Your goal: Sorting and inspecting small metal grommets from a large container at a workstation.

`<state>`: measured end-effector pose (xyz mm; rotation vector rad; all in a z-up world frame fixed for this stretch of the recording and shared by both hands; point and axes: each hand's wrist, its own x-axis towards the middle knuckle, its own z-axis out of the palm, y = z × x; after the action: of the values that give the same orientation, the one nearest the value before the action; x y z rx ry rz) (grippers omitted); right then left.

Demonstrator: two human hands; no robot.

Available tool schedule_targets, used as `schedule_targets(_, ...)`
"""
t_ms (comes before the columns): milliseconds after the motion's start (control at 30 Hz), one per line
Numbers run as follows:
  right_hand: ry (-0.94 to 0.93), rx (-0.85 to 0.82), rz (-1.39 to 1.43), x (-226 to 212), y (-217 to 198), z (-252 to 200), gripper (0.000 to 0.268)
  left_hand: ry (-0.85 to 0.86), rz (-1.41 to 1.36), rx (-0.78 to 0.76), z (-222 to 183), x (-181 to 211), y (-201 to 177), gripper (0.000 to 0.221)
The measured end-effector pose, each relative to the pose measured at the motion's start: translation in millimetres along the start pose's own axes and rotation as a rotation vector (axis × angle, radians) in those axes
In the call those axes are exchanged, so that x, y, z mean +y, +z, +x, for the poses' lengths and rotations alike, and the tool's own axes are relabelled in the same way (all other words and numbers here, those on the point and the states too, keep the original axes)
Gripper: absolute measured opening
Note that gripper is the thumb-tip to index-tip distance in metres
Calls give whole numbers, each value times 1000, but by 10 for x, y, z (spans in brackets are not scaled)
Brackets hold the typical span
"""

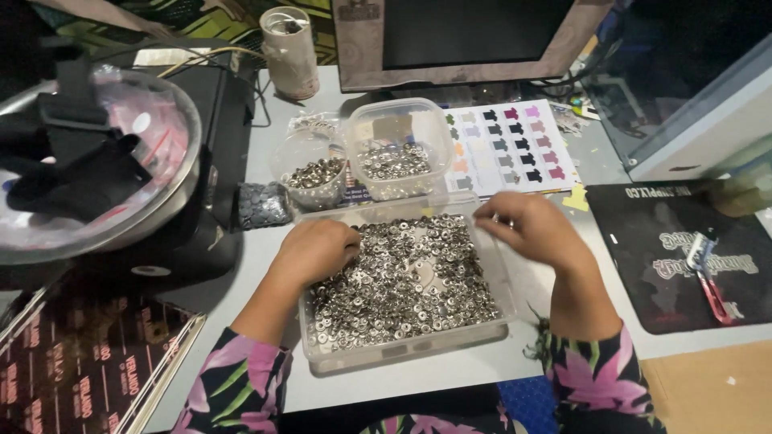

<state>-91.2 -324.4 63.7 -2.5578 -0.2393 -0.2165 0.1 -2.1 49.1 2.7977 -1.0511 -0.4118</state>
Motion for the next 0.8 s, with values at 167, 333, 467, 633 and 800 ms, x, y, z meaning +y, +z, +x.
schedule_targets(167,-66,-173,-58,-433,167,-13,9,-3,-32,9,132,-61,130,27)
schedule_targets(333,-38,-313,-164,-364,396,111,11,19,-59,80,374,-94,285,29)
schedule_targets(467,-7,-357,-213,-334,471,144,13,113,122,159,464,-102,441,30)
schedule_targets(633,-23,-418,-336,-305,533,125,13,140,211,217,410,-102,463,27)
schedule_targets(800,-26,-418,-402,-251,606,126,14,45,190,208,358,-139,414,17)
